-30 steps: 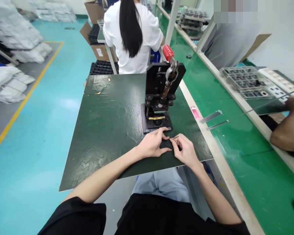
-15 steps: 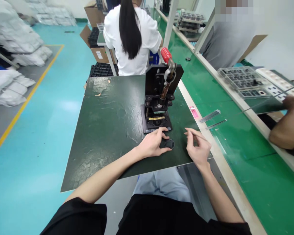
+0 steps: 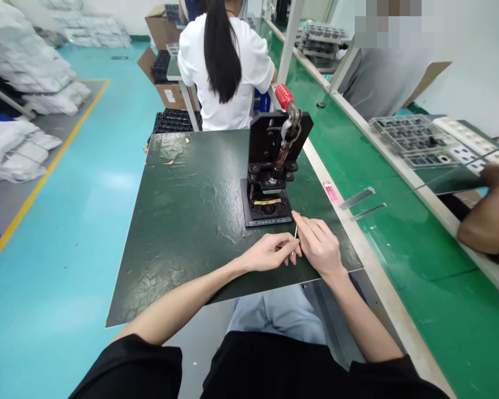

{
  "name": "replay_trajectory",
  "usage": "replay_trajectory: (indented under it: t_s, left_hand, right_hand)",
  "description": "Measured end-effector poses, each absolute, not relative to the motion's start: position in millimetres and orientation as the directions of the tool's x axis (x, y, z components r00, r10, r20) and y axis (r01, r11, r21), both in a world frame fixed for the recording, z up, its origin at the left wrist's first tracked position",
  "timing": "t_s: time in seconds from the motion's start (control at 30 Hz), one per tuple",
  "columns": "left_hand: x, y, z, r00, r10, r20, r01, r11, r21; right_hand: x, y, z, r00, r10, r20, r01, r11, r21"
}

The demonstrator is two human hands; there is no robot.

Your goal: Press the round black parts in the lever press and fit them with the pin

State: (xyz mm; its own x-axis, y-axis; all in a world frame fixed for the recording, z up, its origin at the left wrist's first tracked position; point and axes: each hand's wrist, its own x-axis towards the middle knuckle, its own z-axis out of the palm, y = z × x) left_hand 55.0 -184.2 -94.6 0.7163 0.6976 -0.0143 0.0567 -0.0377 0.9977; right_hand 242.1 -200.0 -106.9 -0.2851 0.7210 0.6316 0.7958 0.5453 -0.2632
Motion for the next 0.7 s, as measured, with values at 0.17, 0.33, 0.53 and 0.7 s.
replay_trajectory:
  t_s: [0.17, 0.33, 0.53, 0.7]
  left_hand:
    - [52.6, -187.0, -100.9, 0.703, 0.707, 0.077, 0.186, -0.287, 0.94]
    - [51.3, -187.7, -105.8, 0.764, 0.618, 0.187, 0.217, -0.518, 0.827]
    - [41.7, -173.8, -107.7, 0.608, 0.744, 0.277, 0.341, -0.559, 0.755]
    - [35.4, -166.8, -114.0, 0.644, 0.736, 0.208, 0.446, -0.583, 0.679]
  right_hand:
    - [237.8, -225.1, -100.5, 0.152, 0.84, 0.521, 0.561, 0.36, -0.745]
    - [239.0, -243.8, -95.9, 0.024, 0.976, 0.218, 0.302, 0.201, -0.932]
    - [239.0, -230.1, -98.5, 0.329, 0.904, 0.271, 0.26, 0.189, -0.947]
    - [231.5, -212.0, -112.1, 0.289, 0.905, 0.311, 0.275, 0.233, -0.933]
